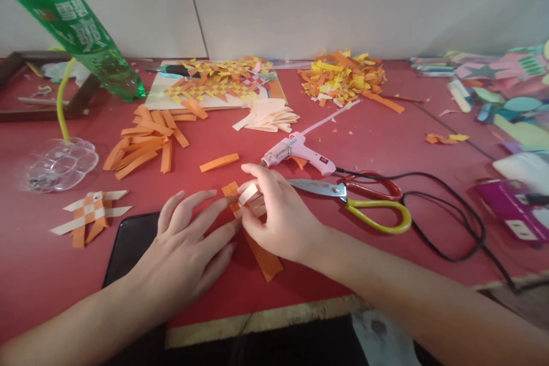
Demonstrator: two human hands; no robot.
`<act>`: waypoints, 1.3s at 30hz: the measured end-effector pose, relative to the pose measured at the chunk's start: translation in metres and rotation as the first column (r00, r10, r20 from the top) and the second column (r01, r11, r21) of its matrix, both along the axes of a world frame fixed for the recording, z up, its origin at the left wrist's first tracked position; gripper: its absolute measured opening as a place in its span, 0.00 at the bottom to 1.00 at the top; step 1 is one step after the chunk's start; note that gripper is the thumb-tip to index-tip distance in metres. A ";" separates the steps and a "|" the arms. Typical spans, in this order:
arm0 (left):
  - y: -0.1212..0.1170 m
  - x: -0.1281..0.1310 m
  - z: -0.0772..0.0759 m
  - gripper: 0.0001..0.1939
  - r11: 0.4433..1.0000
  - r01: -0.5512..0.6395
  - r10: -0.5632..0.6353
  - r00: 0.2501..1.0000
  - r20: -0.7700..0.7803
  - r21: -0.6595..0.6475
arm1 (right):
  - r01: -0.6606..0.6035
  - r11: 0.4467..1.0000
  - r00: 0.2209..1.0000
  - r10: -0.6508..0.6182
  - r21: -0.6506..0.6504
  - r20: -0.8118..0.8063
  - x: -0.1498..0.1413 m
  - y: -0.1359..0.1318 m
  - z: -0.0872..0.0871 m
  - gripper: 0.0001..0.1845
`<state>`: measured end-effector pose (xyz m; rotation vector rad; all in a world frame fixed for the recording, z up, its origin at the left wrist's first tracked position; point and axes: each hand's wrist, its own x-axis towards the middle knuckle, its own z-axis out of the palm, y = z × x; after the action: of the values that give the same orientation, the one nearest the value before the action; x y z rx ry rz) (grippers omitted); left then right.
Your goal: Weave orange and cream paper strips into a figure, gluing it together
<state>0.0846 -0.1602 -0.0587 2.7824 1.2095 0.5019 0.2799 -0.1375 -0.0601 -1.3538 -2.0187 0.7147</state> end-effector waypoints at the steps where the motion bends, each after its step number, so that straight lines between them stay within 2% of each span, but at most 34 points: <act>1: 0.000 0.000 0.000 0.13 1.000 -0.002 0.002 1.000 0.002 0.001 | 0.015 1.000 1.000 -0.015 0.010 -0.005 0.000 0.000 0.000 0.29; 7: 0.000 0.000 0.001 0.16 1.000 -0.010 0.010 1.000 0.002 -0.004 | 0.107 0.994 0.994 -0.106 0.031 -0.031 -0.001 0.003 -0.002 0.21; 16: 0.001 0.001 0.003 0.17 1.000 -0.009 0.009 1.000 0.002 0.002 | 0.116 0.988 0.983 -0.129 0.101 0.130 0.002 0.003 -0.007 0.23; 19: 0.001 0.001 0.002 0.17 1.000 -0.010 0.010 1.000 0.001 0.006 | 0.096 0.975 0.975 -0.133 0.200 0.176 0.002 0.004 -0.006 0.23; 22: 0.001 0.001 0.002 0.17 1.000 -0.012 0.012 1.000 -0.003 0.000 | 0.043 0.923 0.958 -0.147 0.383 0.246 0.002 0.004 -0.005 0.19; 24: 0.001 0.001 0.002 0.18 1.000 -0.011 0.011 1.000 -0.005 -0.003 | -0.052 0.903 0.949 -0.088 0.427 0.302 0.003 0.004 -0.003 0.11; 26: 0.001 0.001 0.002 0.18 1.000 -0.007 0.006 1.000 -0.007 -0.002 | -0.157 0.904 0.937 0.010 0.397 0.348 0.005 0.003 -0.001 0.08; 29: 0.001 0.001 0.002 0.18 1.000 -0.005 0.005 1.000 -0.015 -0.001 | -0.241 0.906 0.921 0.100 0.349 0.377 0.007 0.000 0.001 0.11; 39: 0.000 -0.001 0.000 0.15 1.000 -0.005 0.005 1.000 -0.017 -0.012 | -0.293 0.890 0.893 0.124 0.349 0.433 0.015 -0.007 -0.001 0.15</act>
<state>0.0839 -0.1603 -0.0587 2.7806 1.2187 0.4706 0.2945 -0.1445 -0.0612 -1.0987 -2.4952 0.0765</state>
